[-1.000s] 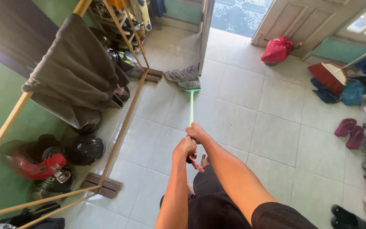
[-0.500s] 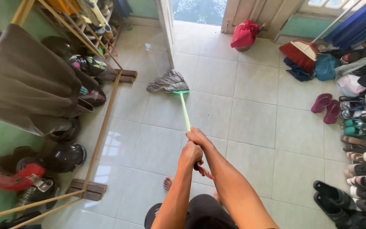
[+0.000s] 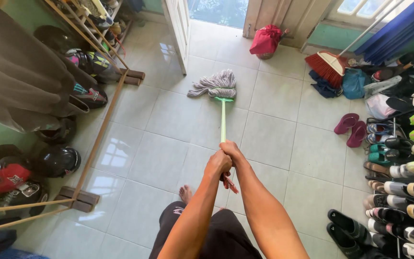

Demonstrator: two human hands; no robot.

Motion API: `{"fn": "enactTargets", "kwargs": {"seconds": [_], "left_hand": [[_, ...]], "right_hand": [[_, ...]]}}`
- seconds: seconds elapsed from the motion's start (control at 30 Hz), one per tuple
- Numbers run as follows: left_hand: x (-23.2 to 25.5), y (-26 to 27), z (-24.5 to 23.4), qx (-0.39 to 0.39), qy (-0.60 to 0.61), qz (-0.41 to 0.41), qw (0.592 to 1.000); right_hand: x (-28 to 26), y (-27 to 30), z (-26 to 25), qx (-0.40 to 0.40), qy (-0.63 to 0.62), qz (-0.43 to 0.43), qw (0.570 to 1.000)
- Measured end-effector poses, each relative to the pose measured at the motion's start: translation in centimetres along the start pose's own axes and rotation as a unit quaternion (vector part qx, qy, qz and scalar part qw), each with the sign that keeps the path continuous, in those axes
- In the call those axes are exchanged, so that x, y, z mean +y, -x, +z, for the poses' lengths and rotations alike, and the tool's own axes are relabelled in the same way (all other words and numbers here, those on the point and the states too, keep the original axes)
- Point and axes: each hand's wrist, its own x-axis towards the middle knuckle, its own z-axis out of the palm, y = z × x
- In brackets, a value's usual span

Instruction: Mopping a tiled floor in an entryway near a shoe rack.

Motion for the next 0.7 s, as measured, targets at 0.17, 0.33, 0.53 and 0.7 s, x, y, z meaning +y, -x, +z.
{"fn": "enactTargets", "kwargs": {"seconds": [0.17, 0.33, 0.53, 0.7], "left_hand": [[2.9, -3.5, -1.0, -0.026, -0.005, -0.005, 1.0], [7.7, -6.5, -3.5, -0.05, 0.072, -0.003, 0.996], [13.1, -15.1, -7.2, -0.068, 0.148, 0.0, 0.987], [19.0, -22.4, -13.0, -0.081, 0.124, 0.019, 0.989]], "right_hand": [[-2.3, -3.0, -1.9, 0.026, 0.034, -0.003, 0.999], [-6.1, -8.3, -4.1, 0.073, 0.135, -0.005, 0.988], [-12.9, -16.2, -6.8, 0.116, 0.163, 0.008, 0.98], [-21.0, -21.6, -7.1, 0.099, 0.135, -0.018, 0.986]]}}
